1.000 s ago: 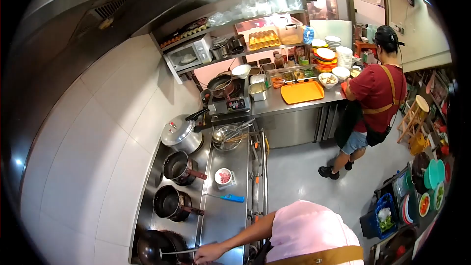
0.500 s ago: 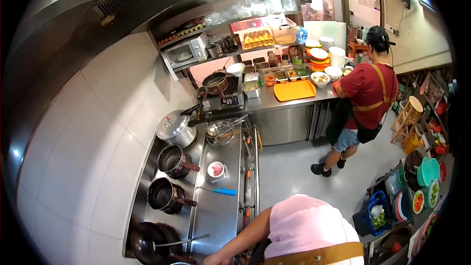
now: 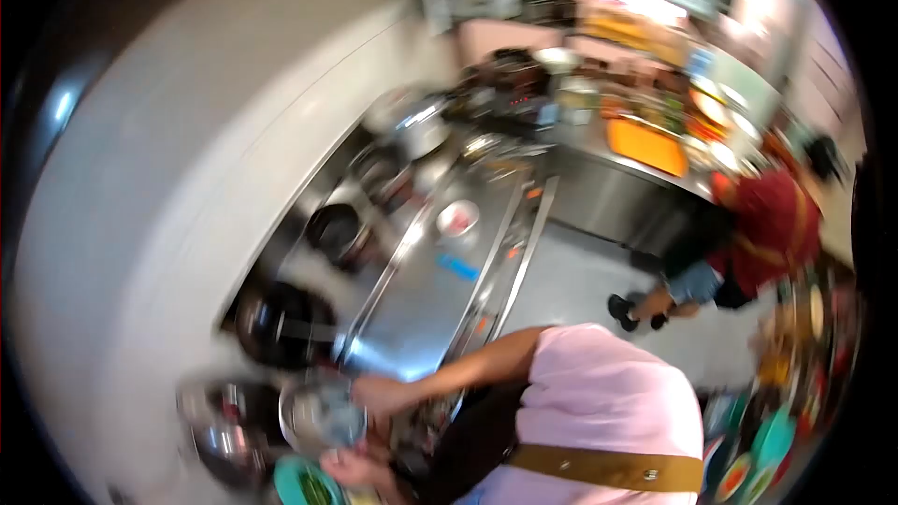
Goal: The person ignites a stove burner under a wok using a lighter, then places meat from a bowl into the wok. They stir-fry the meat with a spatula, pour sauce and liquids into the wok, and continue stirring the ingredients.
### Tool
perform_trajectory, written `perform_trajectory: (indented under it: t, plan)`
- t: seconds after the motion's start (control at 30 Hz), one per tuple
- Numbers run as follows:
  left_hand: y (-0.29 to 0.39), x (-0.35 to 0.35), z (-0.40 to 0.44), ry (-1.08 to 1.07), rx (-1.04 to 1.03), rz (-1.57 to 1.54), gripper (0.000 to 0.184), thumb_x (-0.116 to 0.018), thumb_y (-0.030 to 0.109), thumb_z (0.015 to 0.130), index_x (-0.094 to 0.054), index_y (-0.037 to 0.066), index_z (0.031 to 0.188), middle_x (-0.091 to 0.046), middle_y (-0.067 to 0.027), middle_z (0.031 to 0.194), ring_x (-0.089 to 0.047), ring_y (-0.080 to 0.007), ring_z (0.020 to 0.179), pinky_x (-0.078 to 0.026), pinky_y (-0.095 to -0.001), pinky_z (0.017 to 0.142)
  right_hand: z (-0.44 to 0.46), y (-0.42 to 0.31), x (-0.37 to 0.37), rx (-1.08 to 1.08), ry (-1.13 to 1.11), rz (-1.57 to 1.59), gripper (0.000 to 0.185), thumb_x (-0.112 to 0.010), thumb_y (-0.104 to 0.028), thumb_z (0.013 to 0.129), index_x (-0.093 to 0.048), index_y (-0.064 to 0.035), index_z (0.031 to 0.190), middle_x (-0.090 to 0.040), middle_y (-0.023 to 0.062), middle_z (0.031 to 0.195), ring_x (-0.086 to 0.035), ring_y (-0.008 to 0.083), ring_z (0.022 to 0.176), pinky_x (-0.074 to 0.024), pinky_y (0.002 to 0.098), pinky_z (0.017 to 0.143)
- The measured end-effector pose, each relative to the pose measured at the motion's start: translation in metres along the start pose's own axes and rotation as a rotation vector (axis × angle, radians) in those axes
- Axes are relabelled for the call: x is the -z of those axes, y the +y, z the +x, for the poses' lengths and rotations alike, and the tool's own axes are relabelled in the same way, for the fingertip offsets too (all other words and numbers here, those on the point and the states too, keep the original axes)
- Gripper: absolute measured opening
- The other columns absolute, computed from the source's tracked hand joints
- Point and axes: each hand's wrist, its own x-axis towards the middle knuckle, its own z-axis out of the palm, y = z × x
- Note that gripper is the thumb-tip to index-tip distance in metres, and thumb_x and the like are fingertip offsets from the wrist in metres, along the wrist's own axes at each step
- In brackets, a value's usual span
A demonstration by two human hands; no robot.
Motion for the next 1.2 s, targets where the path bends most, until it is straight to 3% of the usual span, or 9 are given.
perform_trajectory:
  t: [0.03,0.07,0.23,0.33,0.6,0.8,1.0,1.1,1.2]
  plan:
    - [0.008,0.0,0.003,-0.005,0.005,-0.049,0.013,-0.058,0.012,0.093,-0.05,0.003,0.088,-0.055,-0.0105,0.08,-0.056,-0.0188,0.063,-0.049,-0.0299,0.054,-0.005,-0.023,0.026,-0.102,-0.068,0.109,0.021,-0.058,-0.021,0.079,-0.064,-0.0008,0.073,-0.064,0.0204,0.072,-0.064,0.0374,0.068,-0.0503,0.0486,0.062]
    - [0.017,0.0,0.001,-0.033,0.03,-0.081,0.014,-0.058,0.009,0.092,-0.047,0.004,0.087,-0.052,-0.0083,0.079,-0.056,-0.0173,0.063,-0.049,-0.0295,0.053,-0.001,-0.016,0.013,0.041,-0.076,-0.031,0.022,-0.057,-0.023,0.082,-0.064,-0.0031,0.077,-0.064,0.0201,0.074,-0.064,0.0391,0.072,-0.0502,0.05,0.064]
    - [0.028,0.011,0.023,-0.052,0.049,-0.13,0.023,-0.054,-0.004,0.093,-0.036,0.008,0.086,-0.042,-0.0005,0.076,-0.053,-0.0092,0.054,-0.05,-0.0223,0.05,0.009,-0.081,0.059,0.187,-0.252,-0.207,0.017,-0.057,-0.021,0.09,-0.067,-0.0101,0.098,-0.068,0.0165,0.08,-0.064,0.0395,0.077,-0.0501,0.0507,0.067]
    - [0.037,0.023,0.032,-0.04,-0.025,-0.075,0.022,-0.053,-0.003,0.094,-0.036,0.007,0.085,-0.044,-0.0014,0.075,-0.056,-0.0097,0.054,-0.05,-0.0231,0.051,0.012,-0.093,0.08,0.329,-0.397,-0.39,0.016,-0.056,-0.02,0.088,-0.064,-0.0062,0.086,-0.066,0.0168,0.073,-0.064,0.0381,0.068,-0.0482,0.051,0.06]
    - [0.04,0.038,0.051,0.02,-0.088,-0.07,0.022,-0.053,-0.003,0.092,-0.035,0.008,0.084,-0.049,-0.0041,0.072,-0.056,-0.0135,0.049,-0.049,-0.0247,0.046,0.04,-0.086,0.057,0.494,0.028,-0.466,0.019,-0.057,-0.013,0.084,-0.061,-0.0113,0.103,-0.062,0.0099,0.072,-0.062,0.0326,0.061,-0.0483,0.0455,0.053]
    - [0.049,0.041,0.067,0.047,-0.065,-0.092,0.021,-0.052,-0.004,0.091,-0.035,0.008,0.084,-0.051,-0.0051,0.071,-0.056,-0.0145,0.048,-0.048,-0.0253,0.045,0.033,-0.071,0.055,0.593,-0.201,-0.432,0.029,-0.059,-0.01,0.081,-0.062,-0.0115,0.11,-0.061,0.0093,0.071,-0.062,0.0317,0.06,-0.0471,0.0441,0.05]
    - [0.047,0.049,0.084,0.002,-0.079,-0.025,0.02,-0.051,-0.004,0.091,-0.036,0.007,0.083,-0.051,-0.0058,0.07,-0.057,-0.0147,0.048,-0.049,-0.0253,0.044,0.065,-0.093,0.06,0.718,0.033,-0.596,0.038,-0.058,-0.011,0.081,-0.059,-0.0112,0.119,-0.056,0.0081,0.079,-0.062,0.0258,0.07,-0.0472,0.0398,0.051]
    - [0.058,0.044,0.092,-0.077,-0.037,0.033,0.02,-0.052,-0.005,0.09,-0.037,0.006,0.083,-0.048,-0.0024,0.072,-0.056,-0.0104,0.052,-0.05,-0.0233,0.045,0.089,-0.094,0.069,0.83,0.003,-0.758,0.051,-0.064,-0.014,0.077,-0.058,-0.0129,0.128,-0.053,0.0063,0.081,-0.06,0.0234,0.074,-0.0498,0.0362,0.055]
    - [0.059,0.049,0.099,-0.15,-0.041,0.107,0.02,-0.052,-0.005,0.089,-0.037,0.006,0.082,-0.049,-0.0034,0.071,-0.056,-0.0105,0.052,-0.05,-0.0229,0.045,0.095,-0.105,0.078,0.804,-0.185,-0.887,0.044,-0.062,-0.016,0.081,-0.059,-0.0094,0.124,-0.057,0.0083,0.082,-0.062,0.0239,0.076,-0.0509,0.0362,0.056]
